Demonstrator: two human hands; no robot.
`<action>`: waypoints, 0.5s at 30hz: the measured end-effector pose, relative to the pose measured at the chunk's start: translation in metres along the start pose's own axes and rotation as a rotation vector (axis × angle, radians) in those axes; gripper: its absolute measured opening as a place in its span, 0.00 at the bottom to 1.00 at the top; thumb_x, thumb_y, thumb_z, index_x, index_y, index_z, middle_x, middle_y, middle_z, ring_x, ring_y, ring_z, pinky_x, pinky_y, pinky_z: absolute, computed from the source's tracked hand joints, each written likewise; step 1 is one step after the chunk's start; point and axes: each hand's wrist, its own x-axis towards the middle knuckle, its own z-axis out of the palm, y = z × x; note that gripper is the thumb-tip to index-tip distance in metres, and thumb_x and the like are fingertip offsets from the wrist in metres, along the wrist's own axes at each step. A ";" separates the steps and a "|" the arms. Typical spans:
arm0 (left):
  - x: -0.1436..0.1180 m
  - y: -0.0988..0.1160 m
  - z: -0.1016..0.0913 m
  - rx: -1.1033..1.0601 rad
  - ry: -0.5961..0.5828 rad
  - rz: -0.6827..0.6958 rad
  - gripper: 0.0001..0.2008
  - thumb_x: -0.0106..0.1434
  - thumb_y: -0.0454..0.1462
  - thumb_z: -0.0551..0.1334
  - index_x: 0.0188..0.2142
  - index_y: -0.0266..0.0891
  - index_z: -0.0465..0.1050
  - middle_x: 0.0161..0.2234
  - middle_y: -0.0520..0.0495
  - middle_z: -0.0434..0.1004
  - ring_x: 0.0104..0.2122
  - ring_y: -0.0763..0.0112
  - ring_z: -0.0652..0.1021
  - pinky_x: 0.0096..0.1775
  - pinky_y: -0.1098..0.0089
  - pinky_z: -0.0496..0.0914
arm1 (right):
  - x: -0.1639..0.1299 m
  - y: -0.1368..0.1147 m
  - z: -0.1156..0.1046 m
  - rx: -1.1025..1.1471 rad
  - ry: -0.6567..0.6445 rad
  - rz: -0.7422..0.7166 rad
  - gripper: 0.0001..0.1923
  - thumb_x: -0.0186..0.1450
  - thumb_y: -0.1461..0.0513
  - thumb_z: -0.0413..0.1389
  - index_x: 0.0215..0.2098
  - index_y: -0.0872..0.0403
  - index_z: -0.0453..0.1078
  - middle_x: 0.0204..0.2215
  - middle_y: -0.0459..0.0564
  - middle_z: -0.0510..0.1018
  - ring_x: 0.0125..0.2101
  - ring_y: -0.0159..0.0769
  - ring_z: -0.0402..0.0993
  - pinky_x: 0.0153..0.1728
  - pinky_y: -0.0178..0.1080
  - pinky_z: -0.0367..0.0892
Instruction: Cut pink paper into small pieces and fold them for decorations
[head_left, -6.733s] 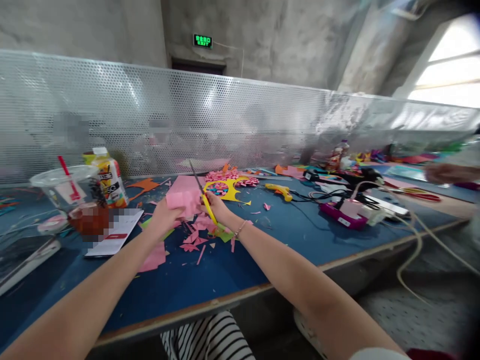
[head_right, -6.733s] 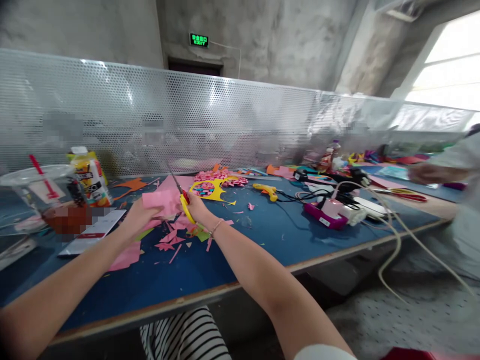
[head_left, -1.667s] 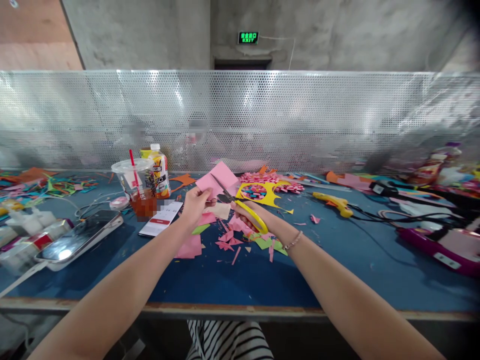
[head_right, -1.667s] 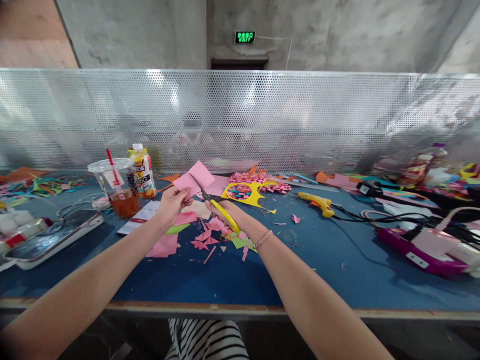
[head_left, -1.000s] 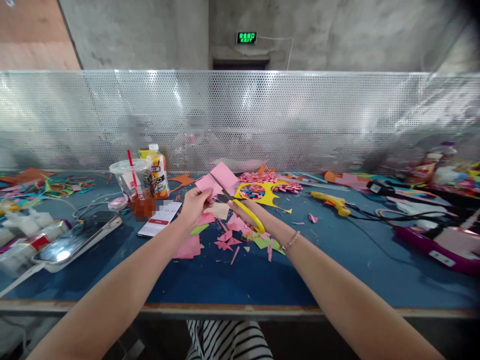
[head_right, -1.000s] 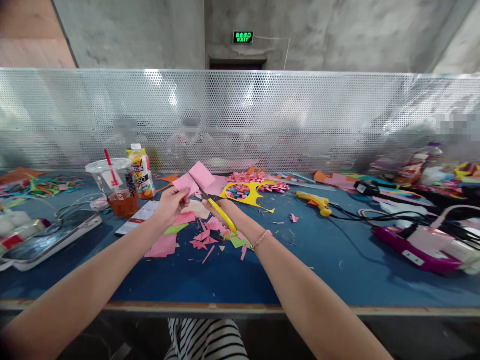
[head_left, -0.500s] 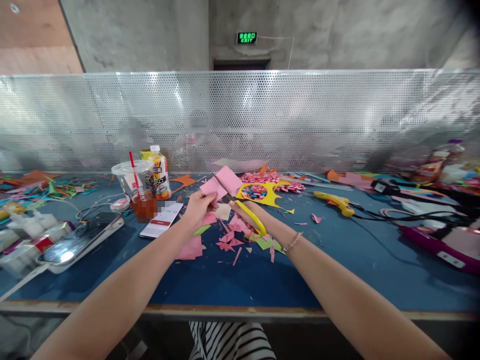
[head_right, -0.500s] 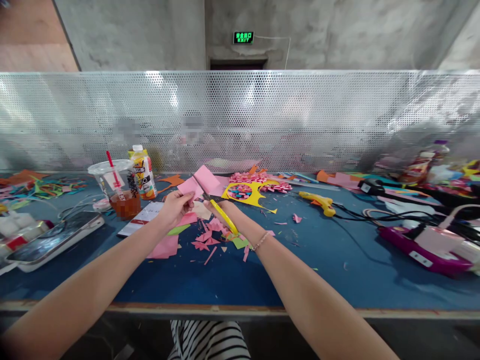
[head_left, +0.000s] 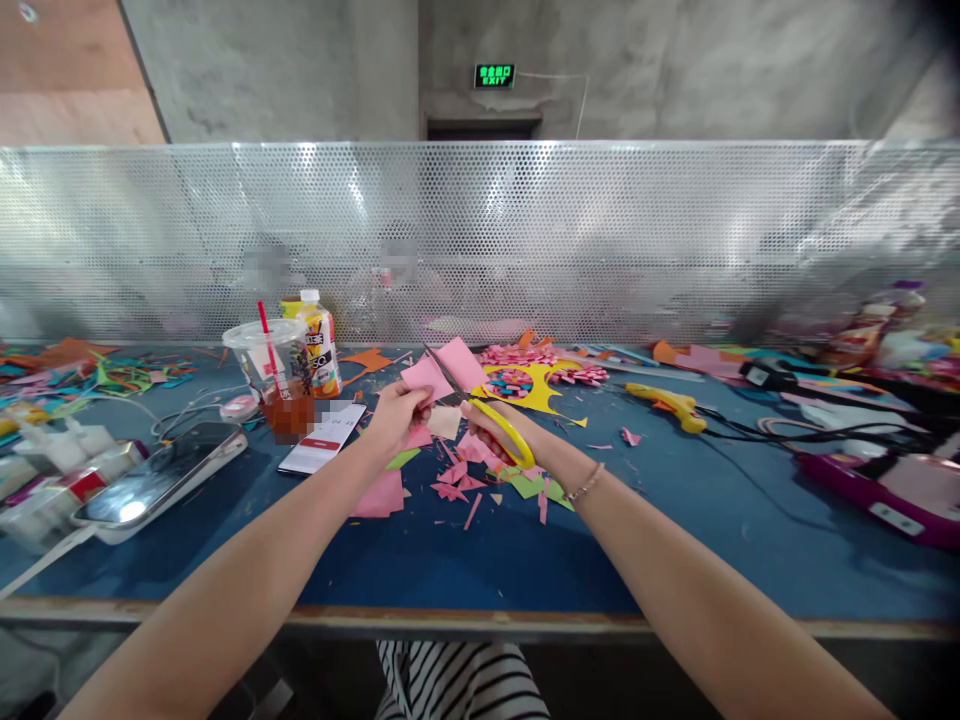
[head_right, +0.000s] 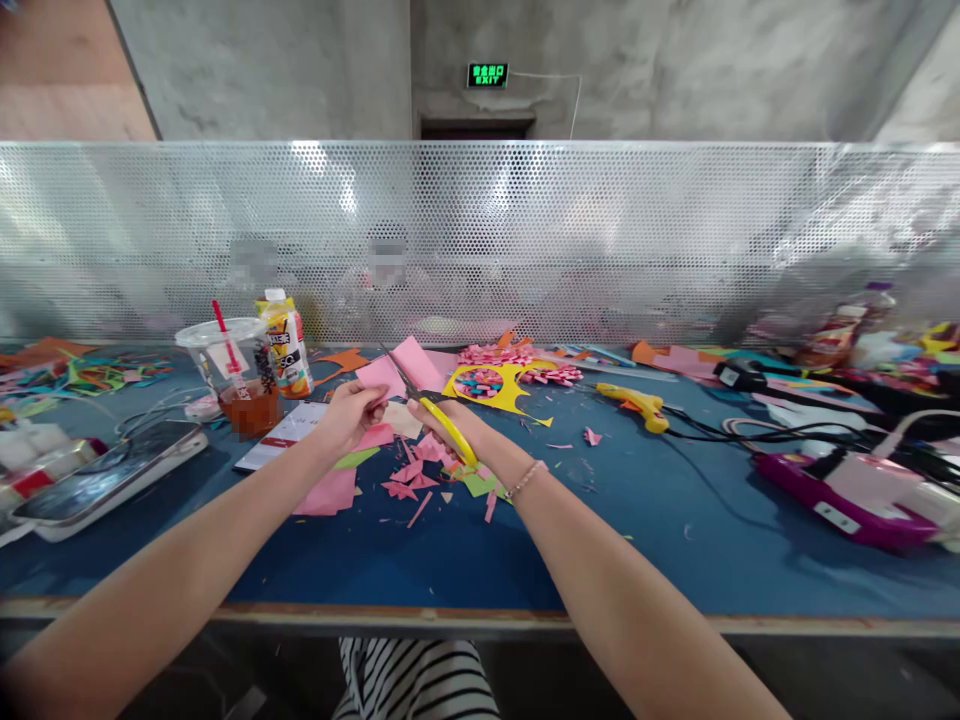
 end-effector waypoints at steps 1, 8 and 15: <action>0.000 0.000 0.000 0.007 -0.010 0.000 0.10 0.44 0.35 0.65 0.16 0.34 0.62 0.13 0.55 0.62 0.14 0.82 0.63 0.18 0.77 0.54 | 0.000 -0.001 0.000 -0.007 -0.003 -0.008 0.25 0.59 0.41 0.44 0.23 0.54 0.58 0.12 0.40 0.59 0.12 0.24 0.52 0.12 0.30 0.52; 0.000 0.001 0.000 0.022 -0.023 0.007 0.10 0.43 0.34 0.63 0.15 0.35 0.62 0.13 0.55 0.60 0.13 0.83 0.62 0.17 0.76 0.52 | 0.001 -0.008 0.000 -0.267 0.103 0.024 0.26 0.58 0.41 0.44 0.18 0.54 0.53 0.11 0.41 0.55 0.11 0.23 0.50 0.12 0.31 0.48; -0.002 0.001 0.001 0.057 -0.041 -0.014 0.11 0.44 0.35 0.63 0.15 0.35 0.61 0.12 0.55 0.60 0.13 0.83 0.61 0.18 0.76 0.53 | 0.000 -0.004 -0.003 -0.065 -0.011 0.020 0.26 0.58 0.41 0.44 0.21 0.54 0.57 0.11 0.40 0.58 0.11 0.23 0.52 0.12 0.29 0.51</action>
